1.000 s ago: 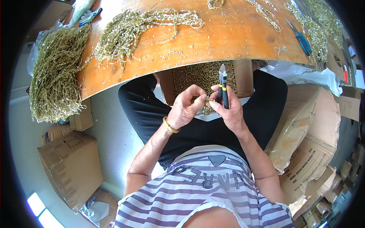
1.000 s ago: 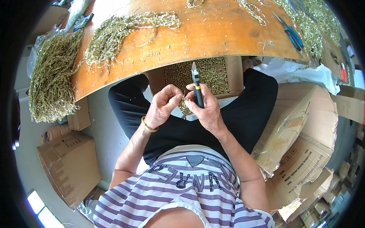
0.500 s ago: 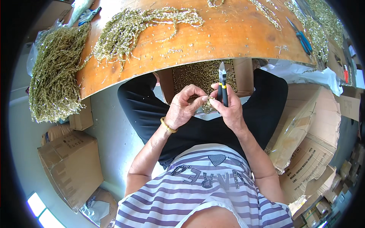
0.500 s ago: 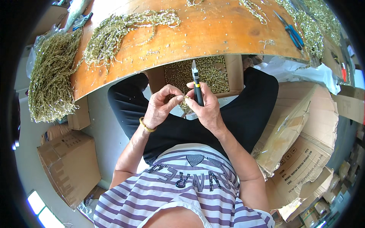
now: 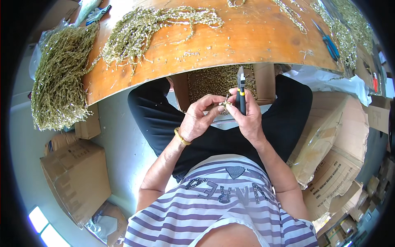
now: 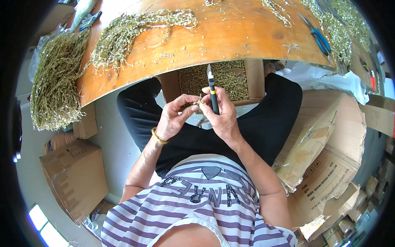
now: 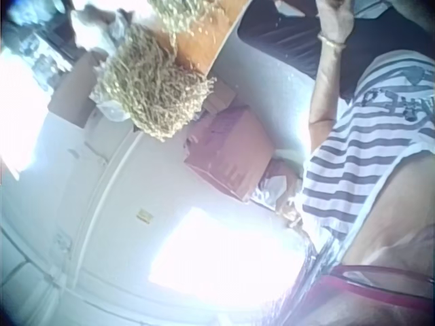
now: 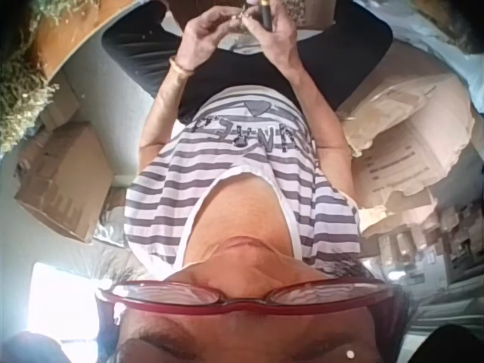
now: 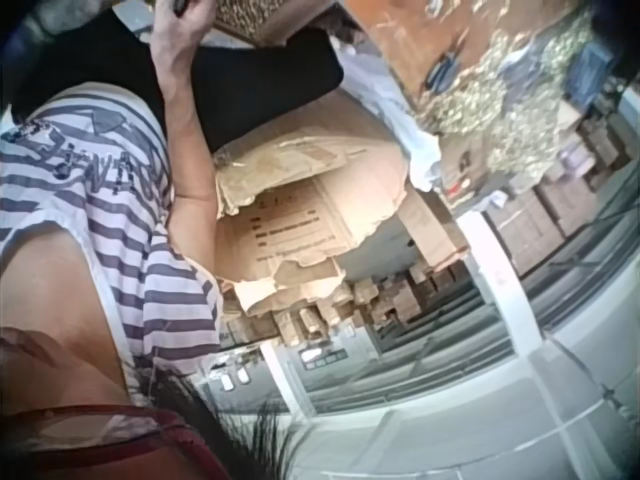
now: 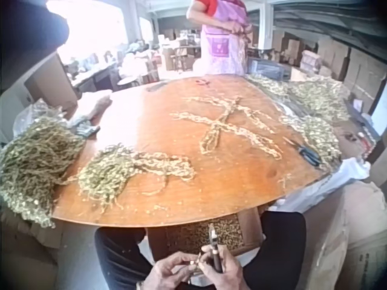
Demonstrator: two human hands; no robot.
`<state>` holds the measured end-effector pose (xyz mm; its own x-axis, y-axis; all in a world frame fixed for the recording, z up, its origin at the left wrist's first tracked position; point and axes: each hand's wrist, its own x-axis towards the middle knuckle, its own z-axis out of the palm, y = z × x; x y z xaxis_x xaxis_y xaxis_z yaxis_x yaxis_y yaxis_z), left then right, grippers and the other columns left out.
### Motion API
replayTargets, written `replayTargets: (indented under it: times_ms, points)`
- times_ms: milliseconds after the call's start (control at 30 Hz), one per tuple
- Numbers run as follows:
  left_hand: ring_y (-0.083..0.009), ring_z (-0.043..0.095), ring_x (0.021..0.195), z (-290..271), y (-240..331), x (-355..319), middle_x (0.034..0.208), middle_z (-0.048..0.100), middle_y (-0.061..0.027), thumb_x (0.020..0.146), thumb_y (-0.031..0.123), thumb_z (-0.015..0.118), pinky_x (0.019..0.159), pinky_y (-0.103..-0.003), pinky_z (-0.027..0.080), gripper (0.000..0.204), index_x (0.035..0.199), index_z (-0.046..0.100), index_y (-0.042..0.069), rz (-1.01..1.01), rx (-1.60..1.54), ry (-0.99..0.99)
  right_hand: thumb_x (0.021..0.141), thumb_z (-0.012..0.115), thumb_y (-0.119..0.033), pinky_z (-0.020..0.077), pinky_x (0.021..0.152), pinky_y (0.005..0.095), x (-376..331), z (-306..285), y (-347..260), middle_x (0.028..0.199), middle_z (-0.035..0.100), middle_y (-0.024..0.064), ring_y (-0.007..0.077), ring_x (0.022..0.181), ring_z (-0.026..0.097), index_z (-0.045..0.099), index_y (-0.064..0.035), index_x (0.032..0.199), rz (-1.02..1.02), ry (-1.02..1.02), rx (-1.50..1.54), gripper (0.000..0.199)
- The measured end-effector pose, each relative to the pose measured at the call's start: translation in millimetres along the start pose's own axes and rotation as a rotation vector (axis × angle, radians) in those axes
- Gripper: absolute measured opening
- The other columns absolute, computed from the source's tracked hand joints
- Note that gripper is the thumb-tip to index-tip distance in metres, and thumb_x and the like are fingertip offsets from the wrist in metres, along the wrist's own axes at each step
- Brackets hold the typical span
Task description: The recorder is using small pliers to trim and process gold-colored plastic decorative garlands at a workbench.
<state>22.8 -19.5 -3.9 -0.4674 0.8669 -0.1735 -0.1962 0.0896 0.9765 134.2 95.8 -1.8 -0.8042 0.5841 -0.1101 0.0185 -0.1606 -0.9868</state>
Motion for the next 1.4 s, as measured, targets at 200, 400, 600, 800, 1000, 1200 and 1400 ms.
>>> replayTargets:
  times_ms: [200,400,600,800,1000,1200,1400]
  points:
    - [-0.0061,0.053,0.084,-3,-3,1,0.091,0.061,-0.0012,0.086,0.004,0.054,0.077,-0.02,0.043,0.016,0.1,0.059,-0.001,-0.061,-0.118,0.012,0.079,0.061,-0.006,0.0427,0.07,0.0203,2,-3,2,0.085,0.052,-0.0006,0.0052,0.076,0.049,0.048,-0.0052,0.11,0.147,-0.031,0.109,0.033]
    - [-0.0045,0.052,0.079,2,-3,1,0.087,0.06,0.0004,0.087,0.009,0.054,0.073,-0.019,0.042,0.014,0.097,0.059,0.0,-0.112,-0.163,0.084,0.076,0.063,-0.005,0.0426,0.066,0.02,1,-2,2,0.079,0.05,-0.0011,0.0053,0.072,0.048,0.049,-0.006,0.107,0.088,-0.04,-0.012,0.034]
    - [-0.0026,0.048,0.072,2,-5,5,0.08,0.056,0.0022,0.089,0.016,0.051,0.063,-0.017,0.039,0.017,0.097,0.057,0.002,-0.157,-0.136,0.073,0.077,0.06,-0.003,0.0427,0.065,0.0198,4,-3,6,0.079,0.051,-0.0012,0.0047,0.07,0.048,0.049,-0.0052,0.106,0.102,-0.012,-0.045,0.032]
    - [-0.004,0.048,0.069,-4,4,6,0.081,0.056,0.0003,0.089,0.016,0.051,0.059,-0.017,0.038,0.017,0.099,0.053,0.002,-0.272,-0.181,-0.022,0.078,0.059,-0.004,0.0439,0.066,0.0202,2,-3,10,0.083,0.051,-0.0011,0.0052,0.073,0.05,0.05,-0.0046,0.108,0.162,0.002,0.097,0.032]
    - [-0.0113,0.058,0.088,-11,4,6,0.093,0.06,-0.0064,0.088,0.011,0.053,0.08,-0.025,0.047,0.02,0.103,0.05,-0.002,-0.203,-0.122,-0.158,0.078,0.058,-0.004,0.0435,0.071,0.0213,1,-3,8,0.088,0.053,-0.0002,0.0076,0.079,0.053,0.05,-0.0047,0.111,0.251,0.022,0.219,0.033]
    - [-0.0093,0.057,0.085,-9,6,5,0.091,0.06,-0.0054,0.09,0.014,0.051,0.078,-0.022,0.045,0.022,0.104,0.053,-0.002,-0.175,-0.043,-0.104,0.078,0.06,-0.006,0.0429,0.066,0.0207,1,-1,13,0.088,0.056,0.0022,0.0098,0.077,0.056,0.051,-0.0046,0.11,0.309,0.092,0.342,0.033]
    - [-0.0054,0.052,0.081,-16,3,5,0.088,0.059,-0.0012,0.088,0.013,0.053,0.074,-0.019,0.042,0.021,0.101,0.058,-0.002,-0.148,0.115,-0.067,0.078,0.06,-0.007,0.0397,0.057,0.0184,2,-2,12,0.084,0.054,0.0013,0.0099,0.07,0.056,0.052,-0.005,0.109,0.326,0.086,0.327,0.032]
